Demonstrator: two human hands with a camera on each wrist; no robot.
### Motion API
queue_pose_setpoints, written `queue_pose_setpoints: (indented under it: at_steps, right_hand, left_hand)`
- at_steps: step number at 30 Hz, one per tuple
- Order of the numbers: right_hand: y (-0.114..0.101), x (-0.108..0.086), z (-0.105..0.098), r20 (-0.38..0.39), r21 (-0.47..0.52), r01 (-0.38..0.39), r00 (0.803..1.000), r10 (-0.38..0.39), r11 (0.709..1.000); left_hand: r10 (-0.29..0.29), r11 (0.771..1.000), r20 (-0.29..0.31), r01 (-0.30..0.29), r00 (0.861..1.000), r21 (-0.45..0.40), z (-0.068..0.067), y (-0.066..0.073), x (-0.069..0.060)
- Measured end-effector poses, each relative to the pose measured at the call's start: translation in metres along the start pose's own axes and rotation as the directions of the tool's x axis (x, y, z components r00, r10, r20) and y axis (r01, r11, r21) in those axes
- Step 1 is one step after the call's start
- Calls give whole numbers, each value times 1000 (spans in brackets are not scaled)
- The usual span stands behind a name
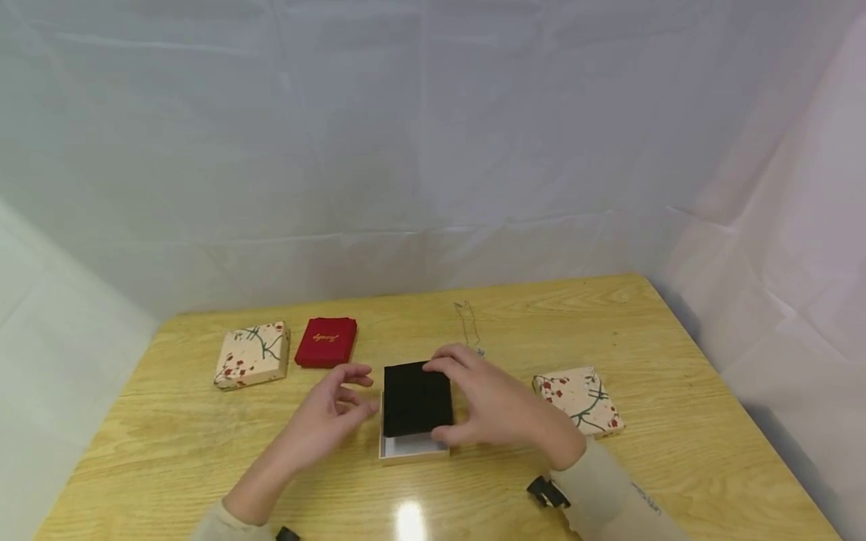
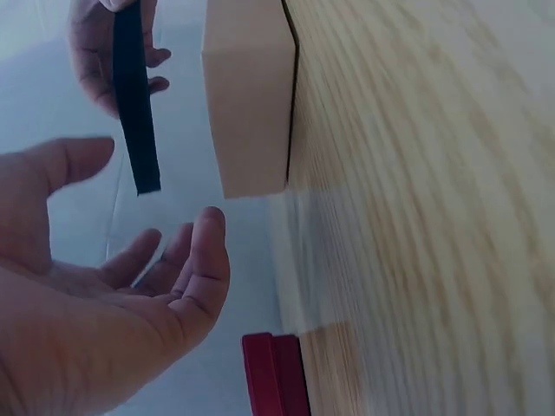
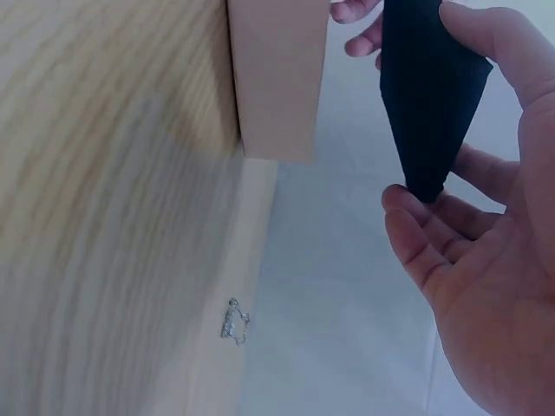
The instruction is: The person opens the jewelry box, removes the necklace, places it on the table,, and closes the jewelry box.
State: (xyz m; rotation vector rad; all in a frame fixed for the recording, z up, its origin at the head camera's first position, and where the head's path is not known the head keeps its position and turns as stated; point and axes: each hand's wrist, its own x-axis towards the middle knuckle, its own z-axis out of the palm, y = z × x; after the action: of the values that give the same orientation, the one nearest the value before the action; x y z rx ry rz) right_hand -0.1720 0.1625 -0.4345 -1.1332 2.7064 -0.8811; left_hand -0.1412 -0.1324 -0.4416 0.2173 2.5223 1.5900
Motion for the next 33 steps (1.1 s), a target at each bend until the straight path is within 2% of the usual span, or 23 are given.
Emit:
queue_pose_setpoints:
  at_steps: [7, 15, 20, 33]
  right_hand:
    - [1, -5, -6, 19, -27, 16, 1000, -15, 1000]
    - [1, -10, -14, 52, -37, 8, 999, -6, 999]
    - [1, -12, -17, 63, -55, 42, 997, -38, 998]
    - [4, -13, -19, 122, -77, 28, 992, -18, 997]
  left_hand:
    - [62, 989, 71, -71, 996, 134, -5, -6, -2]
    - [92, 963, 194, -137, 977, 234, -4, -14, -3]
    - [97, 951, 232, -159, 968, 266, -1, -17, -4]
    - [79, 932, 277, -170, 957, 320, 0, -19, -3]
